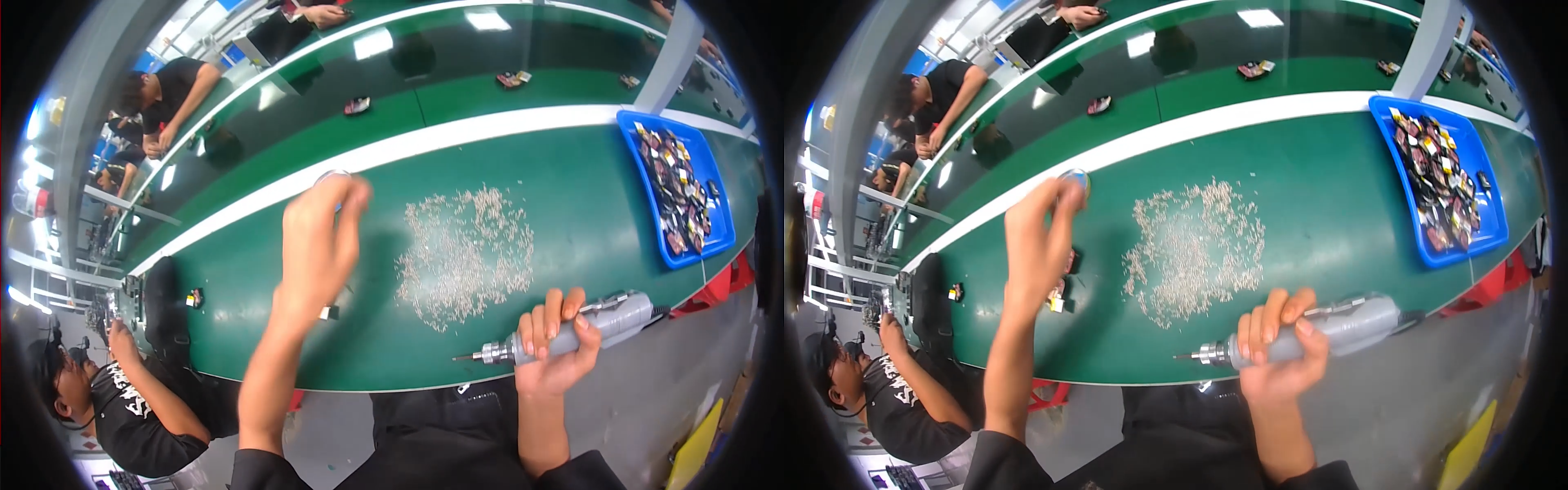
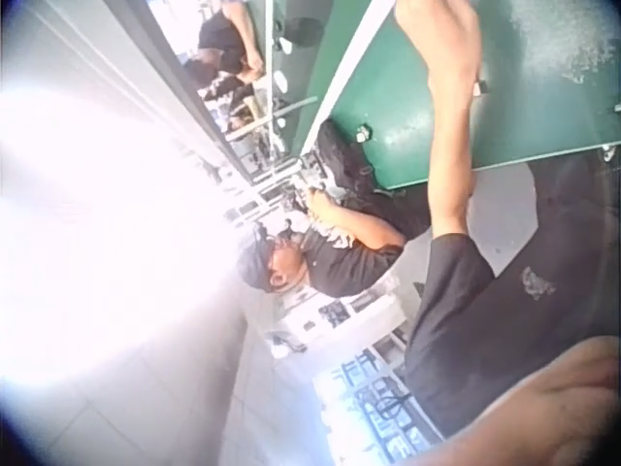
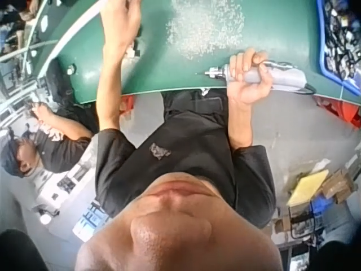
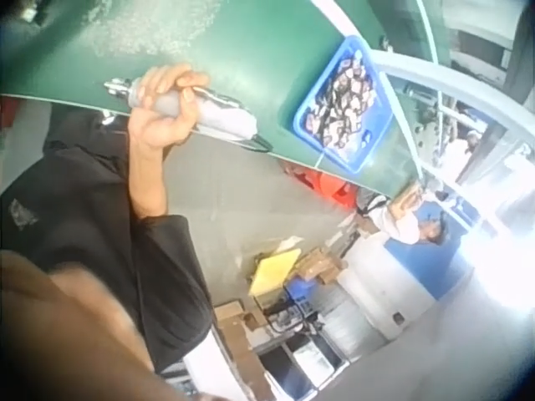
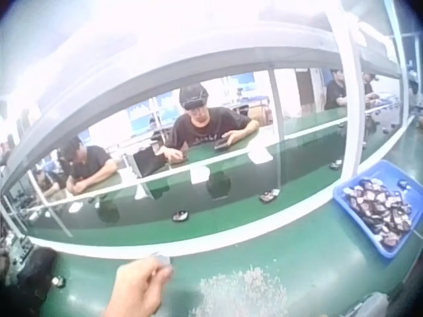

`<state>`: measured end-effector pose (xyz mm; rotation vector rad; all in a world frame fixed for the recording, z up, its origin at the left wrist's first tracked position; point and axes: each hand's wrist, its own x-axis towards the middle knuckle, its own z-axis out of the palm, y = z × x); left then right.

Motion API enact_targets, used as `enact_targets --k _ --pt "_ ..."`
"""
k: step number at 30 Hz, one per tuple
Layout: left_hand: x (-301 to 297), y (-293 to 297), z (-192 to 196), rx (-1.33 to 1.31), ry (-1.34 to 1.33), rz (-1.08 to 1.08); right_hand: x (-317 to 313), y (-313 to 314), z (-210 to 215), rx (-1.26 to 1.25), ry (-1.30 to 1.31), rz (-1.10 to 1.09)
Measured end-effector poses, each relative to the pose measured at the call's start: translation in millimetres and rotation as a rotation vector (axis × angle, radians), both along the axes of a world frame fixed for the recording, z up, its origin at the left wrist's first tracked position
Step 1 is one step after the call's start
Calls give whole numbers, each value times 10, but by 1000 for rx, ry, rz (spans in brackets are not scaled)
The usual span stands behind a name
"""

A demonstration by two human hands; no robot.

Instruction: Use an electric screwdriver to fasten screws into small electronic circuit board assemblies on an industrial production line.

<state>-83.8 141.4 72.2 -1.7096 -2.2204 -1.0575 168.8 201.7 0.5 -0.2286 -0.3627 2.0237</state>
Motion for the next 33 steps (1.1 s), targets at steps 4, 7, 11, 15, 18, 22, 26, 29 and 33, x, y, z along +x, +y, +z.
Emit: enact_targets --k 4,7,11,15,18,22,26,29,33 --pt "-913 787 -141 -224 123 300 -10 42 67 12 29 36" --pt "-1262 1189 -406 -320 93 370 -20 77 38 -8 28 78" --pt "-1512 1345 -596 -260 260 403 -16 116 -20 -24 58 133" --pt "-1671 1288 -584 -272 93 323 16 108 -10 -22 41 144" --pt "-1811 1143 -573 -302 42 239 47 40 32 -3 18 150" --pt "-1468 883 -467 -225 -85 261 81 3 5 -9 11 130" --pt "-519 229 -284 -101 89 -83 107 37 2 -5 3 116" --pt "199 -564 -274 -205 71 -180 95 7 55 11 -6 154" --pt "764 -1169 -412 -294 15 -265 136 -161 -1 109 -3 289"
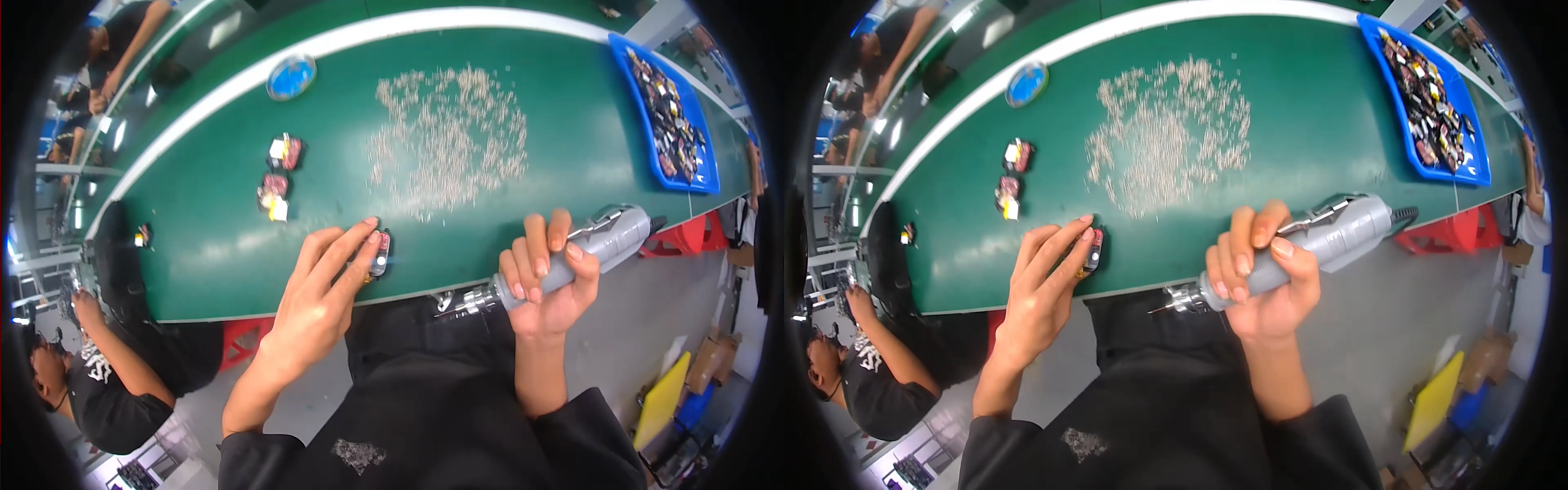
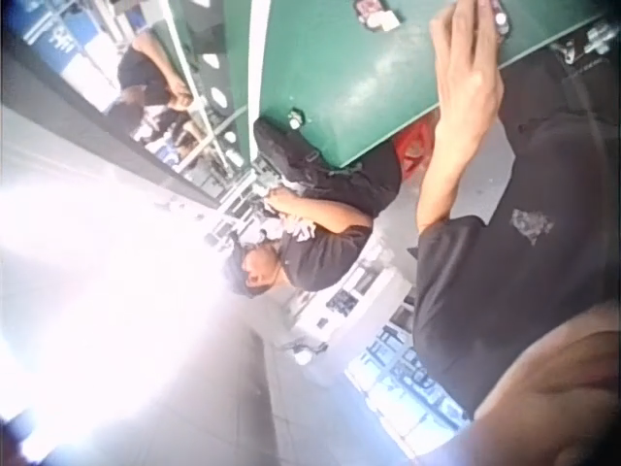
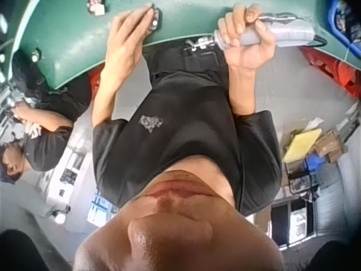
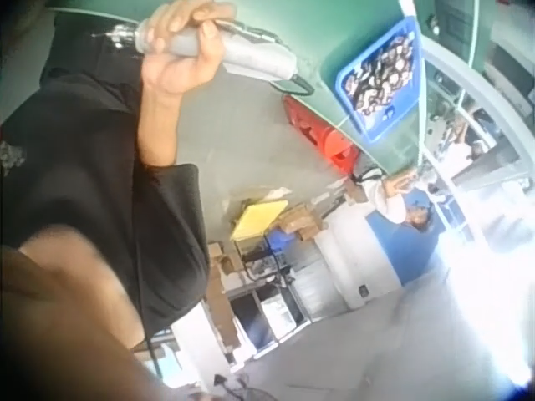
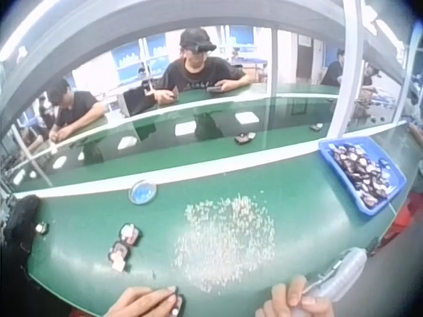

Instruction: Use an electric screwdriver to fasten screws into small electronic circuit board assemblies on an industrial production line.

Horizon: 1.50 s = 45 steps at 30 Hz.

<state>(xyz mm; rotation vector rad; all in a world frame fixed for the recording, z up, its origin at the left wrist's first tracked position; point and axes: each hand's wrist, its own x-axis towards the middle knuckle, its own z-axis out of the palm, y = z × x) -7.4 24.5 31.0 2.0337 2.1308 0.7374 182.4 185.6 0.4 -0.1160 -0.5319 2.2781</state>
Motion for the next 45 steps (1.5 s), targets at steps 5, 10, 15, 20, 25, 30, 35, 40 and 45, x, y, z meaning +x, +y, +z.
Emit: enact_targets --k 5,10,15,20,25,30,35,40,45 --pt "130 -64 -18 2 -180 19 -101 -316 -26 -3 -24 104" --pt "149 -60 -133 97 -55 -17 -183 -646 -26 -21 -70 162" --pt "232 33 -209 232 184 -63 -270 -913 -35 -88 -210 91" --pt "270 40 -244 317 304 -83 -333 -951 -46 46 -358 32" --pt "275 23 -212 249 230 -63 -282 -866 -69 -38 -215 100" --pt "292 -29 -181 131 177 -65 -162 -426 214 231 -158 181" --pt "327 -52 -128 66 235 -87 -250 -62 528 391 -174 125" --pt "376 -76 -189 86 336 -40 -428 34 535 540 -231 108" --pt "376 -79 -172 48 191 -31 -496 64 471 512 -250 155"
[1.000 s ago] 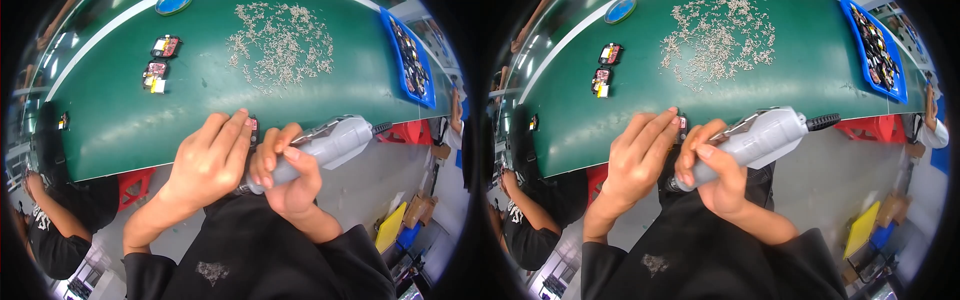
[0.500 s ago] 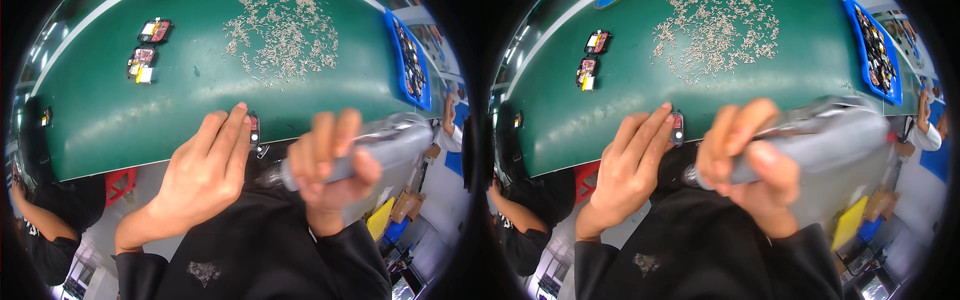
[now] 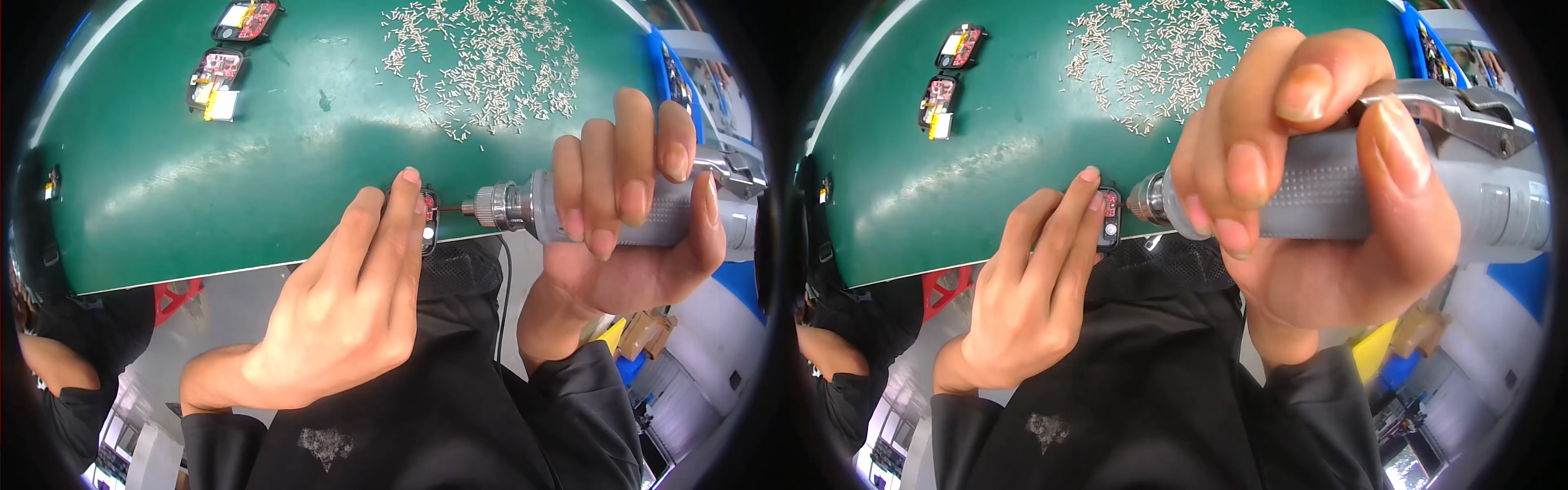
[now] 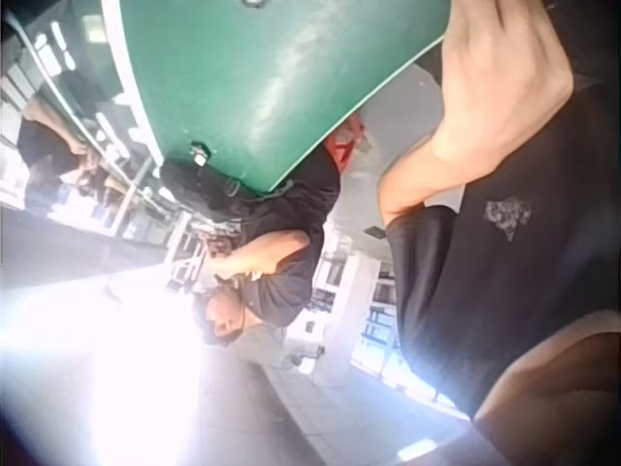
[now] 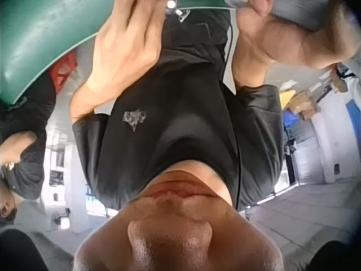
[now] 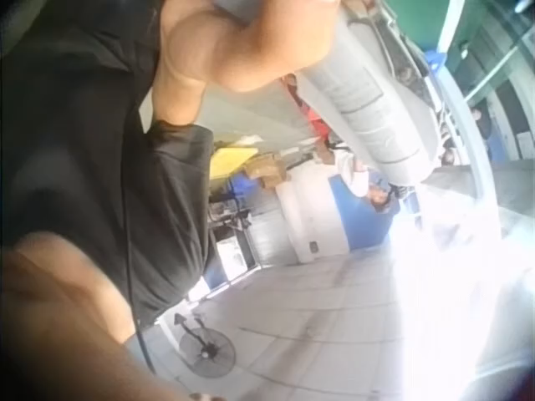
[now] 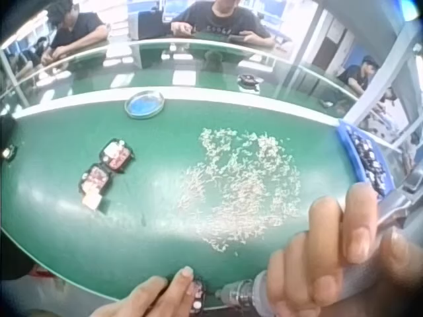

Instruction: Use an electric screwdriver to fasten screws into small electronic circuit board assemblies on an industrial production line.

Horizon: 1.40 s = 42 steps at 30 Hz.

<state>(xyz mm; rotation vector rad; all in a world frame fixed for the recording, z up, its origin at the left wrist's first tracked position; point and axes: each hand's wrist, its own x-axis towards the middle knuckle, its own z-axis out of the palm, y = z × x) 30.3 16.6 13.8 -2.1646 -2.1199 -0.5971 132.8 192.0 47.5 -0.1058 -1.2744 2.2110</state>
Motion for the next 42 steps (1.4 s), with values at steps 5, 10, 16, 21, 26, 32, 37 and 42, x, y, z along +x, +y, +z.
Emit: enact_targets --k 5,10,16,21,26,32,37,42 --pt "-7 10 -32 34 -5 -5 -9 -5 -36 -3 -42 1" --pt "17 7 -45 62 30 -6 -89 44 -91 51 26 109" --pt "0 -14 -45 78 132 16 -216 77 -37 73 7 265" --pt "-9 -25 30 1 142 -1 -270 49 1 247 -60 299" --pt "-23 -34 49 -51 183 -23 -277 49 -49 243 39 319" --pt "-238 -458 12 -110 67 227 163 289 -177 -38 337 120" --pt "-746 -621 121 5 305 879 498 327 -354 -225 238 -129" --pt "-553 -27 159 203 48 420 506 239 -513 -430 251 -234"
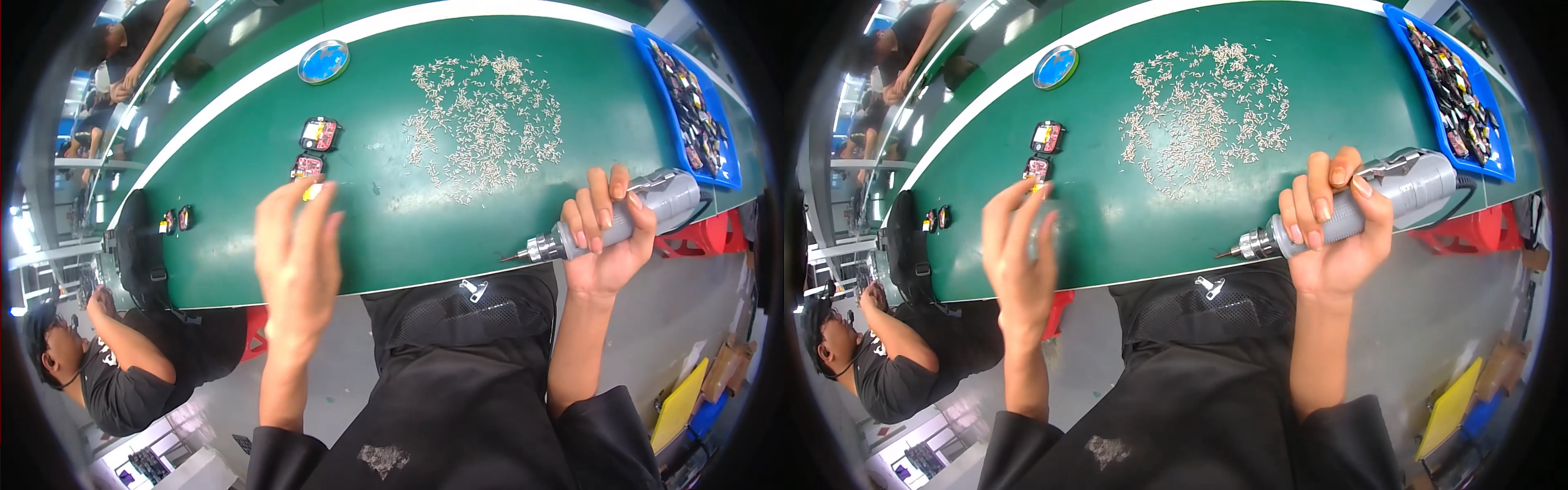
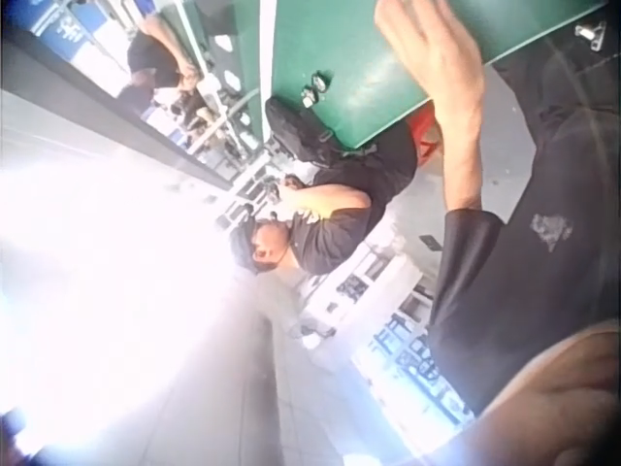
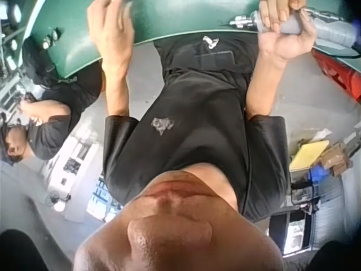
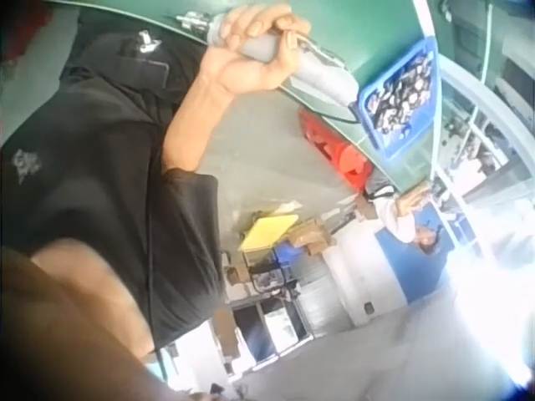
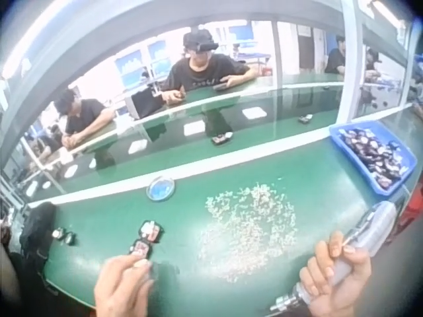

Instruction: Use an electric screwdriver to fasten screws into small electronic circuit board assemblies on an industrial production line.

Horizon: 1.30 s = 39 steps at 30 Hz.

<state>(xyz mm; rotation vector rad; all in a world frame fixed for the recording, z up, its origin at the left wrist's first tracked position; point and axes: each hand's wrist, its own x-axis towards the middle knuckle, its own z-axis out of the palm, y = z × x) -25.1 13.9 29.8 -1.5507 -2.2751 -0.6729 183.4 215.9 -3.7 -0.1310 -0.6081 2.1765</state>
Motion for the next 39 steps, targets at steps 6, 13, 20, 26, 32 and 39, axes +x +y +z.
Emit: enact_targets --k 6,13,20,26,32,39 --pt "19 566 -118 0 -94 -137 13 -23 -12 -7 19 -86" --pt "40 658 -121 -101 51 -169 44 -2 -44 -49 109 -56" --pt "-5 654 -36 -167 113 -252 69 2 -44 -24 98 -23" --pt "182 355 -87 -25 -167 -146 80 -40 -10 -30 70 -46" --pt "721 140 -130 318 -1172 -226 0 -235 185 -73 122 -24" --pt "879 48 -193 515 -1666 -354 -152 -478 494 19 190 -29"
